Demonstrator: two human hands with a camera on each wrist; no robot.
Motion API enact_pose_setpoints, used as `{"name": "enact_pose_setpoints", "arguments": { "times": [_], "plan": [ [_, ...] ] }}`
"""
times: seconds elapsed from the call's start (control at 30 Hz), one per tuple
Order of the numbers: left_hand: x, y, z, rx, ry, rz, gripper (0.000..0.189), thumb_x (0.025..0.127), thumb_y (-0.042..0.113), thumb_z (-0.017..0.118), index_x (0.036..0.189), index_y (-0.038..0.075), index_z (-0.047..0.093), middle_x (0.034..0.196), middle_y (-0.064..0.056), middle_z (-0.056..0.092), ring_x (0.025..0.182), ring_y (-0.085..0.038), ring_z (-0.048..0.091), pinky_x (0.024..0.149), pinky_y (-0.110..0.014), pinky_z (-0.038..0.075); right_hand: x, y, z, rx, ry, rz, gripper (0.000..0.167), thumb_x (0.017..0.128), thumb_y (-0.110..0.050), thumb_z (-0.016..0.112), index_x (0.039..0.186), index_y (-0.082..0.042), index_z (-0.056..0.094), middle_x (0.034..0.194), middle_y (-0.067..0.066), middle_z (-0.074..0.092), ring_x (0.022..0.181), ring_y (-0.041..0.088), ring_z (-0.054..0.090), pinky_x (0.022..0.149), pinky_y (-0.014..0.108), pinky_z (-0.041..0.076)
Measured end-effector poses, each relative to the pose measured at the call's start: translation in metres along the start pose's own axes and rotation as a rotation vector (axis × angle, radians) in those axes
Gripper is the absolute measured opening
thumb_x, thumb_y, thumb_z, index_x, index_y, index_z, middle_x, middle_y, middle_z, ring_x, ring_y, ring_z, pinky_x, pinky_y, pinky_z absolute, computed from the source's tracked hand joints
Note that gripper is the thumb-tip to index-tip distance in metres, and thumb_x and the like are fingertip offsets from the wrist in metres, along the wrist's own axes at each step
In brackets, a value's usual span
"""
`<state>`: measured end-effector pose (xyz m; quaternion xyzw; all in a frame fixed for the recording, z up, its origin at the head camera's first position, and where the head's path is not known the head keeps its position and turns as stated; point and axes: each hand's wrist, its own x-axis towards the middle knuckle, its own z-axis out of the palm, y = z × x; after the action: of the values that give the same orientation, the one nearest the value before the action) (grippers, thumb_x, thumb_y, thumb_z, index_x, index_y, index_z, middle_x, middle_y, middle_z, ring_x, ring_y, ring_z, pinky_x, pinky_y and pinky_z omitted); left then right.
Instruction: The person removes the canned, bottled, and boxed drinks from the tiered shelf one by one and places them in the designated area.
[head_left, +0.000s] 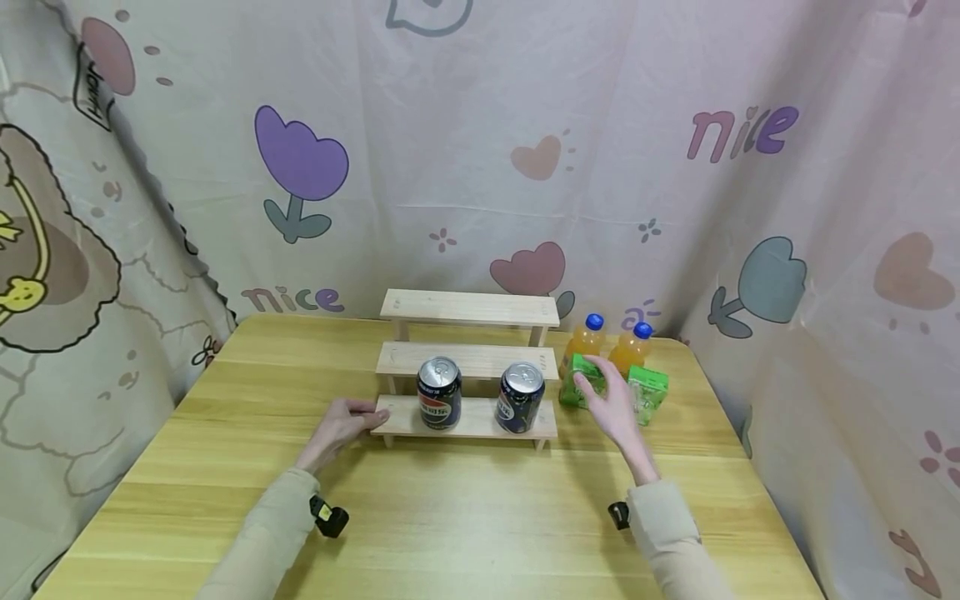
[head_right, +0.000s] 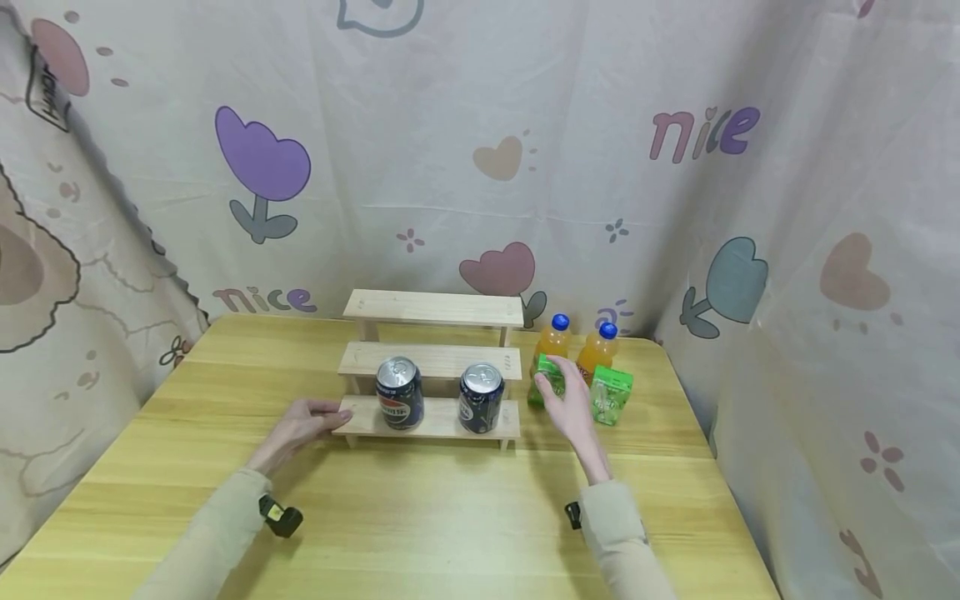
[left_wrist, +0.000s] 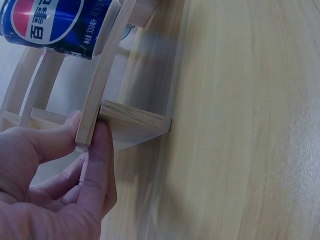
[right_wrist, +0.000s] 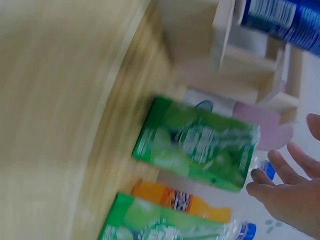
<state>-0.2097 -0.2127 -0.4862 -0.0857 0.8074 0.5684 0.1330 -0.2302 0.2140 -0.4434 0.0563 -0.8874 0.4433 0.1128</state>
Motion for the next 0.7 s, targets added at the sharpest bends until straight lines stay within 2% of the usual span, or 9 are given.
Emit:
{"name": "enact_pose_setpoints", "arguments": {
  "times": [0.2,0.3,0.43,0.6,0.7],
  "plan": [
    [0.001,0.0,0.0,0.023,0.007,-0.003,0.057,0.092,0.02,0.074,0.131,-0.016,0.053,0.114,-0.025,0.068,0.086,-0.012,0.066,0.081,-0.03,0.059,-0.016,-0.012,0.016,0.196,0.013,0.012,0.048,0.105,-0.027,0.053,0.144,0.001,0.047,0.148,0.025,0.049,0.142,0.041,0.042,0.123,0.058,0.027],
    [0.001,0.0,0.0,0.019,0.008,0.004,0.055,0.093,0.019,0.073,0.13,-0.017,0.053,0.112,-0.024,0.069,0.084,-0.012,0.065,0.079,-0.029,0.059,-0.022,-0.017,0.024,0.279,-0.002,0.008,0.052,0.103,-0.025,0.056,0.146,0.002,0.044,0.147,0.027,0.048,0.143,0.04,0.041,0.125,0.055,0.025],
    [0.001,0.0,0.0,-0.002,-0.002,0.016,0.053,0.093,0.017,0.072,0.128,-0.018,0.054,0.107,-0.02,0.07,0.083,-0.011,0.065,0.078,-0.029,0.059,-0.027,-0.024,0.035,0.285,-0.009,-0.006,0.062,0.097,-0.024,0.066,0.149,-0.001,0.04,0.147,0.026,0.049,0.142,0.041,0.042,0.123,0.057,0.026],
    [0.001,0.0,0.001,-0.014,-0.004,0.006,0.049,0.093,0.018,0.072,0.125,-0.016,0.057,0.1,-0.011,0.071,0.081,-0.01,0.063,0.076,-0.028,0.058,-0.031,-0.034,0.047,0.222,0.016,0.008,0.075,0.087,-0.03,0.077,0.149,-0.009,0.042,0.147,0.015,0.051,0.14,0.035,0.042,0.118,0.063,0.03],
    [0.0,0.0,0.001,-0.016,0.001,0.002,0.049,0.093,0.018,0.073,0.125,-0.016,0.057,0.101,-0.012,0.071,0.082,-0.01,0.063,0.076,-0.028,0.058,-0.031,-0.04,0.055,0.204,0.027,0.005,0.079,0.083,-0.033,0.081,0.149,-0.012,0.043,0.146,0.011,0.051,0.138,0.032,0.041,0.117,0.064,0.029]
  ]
}}
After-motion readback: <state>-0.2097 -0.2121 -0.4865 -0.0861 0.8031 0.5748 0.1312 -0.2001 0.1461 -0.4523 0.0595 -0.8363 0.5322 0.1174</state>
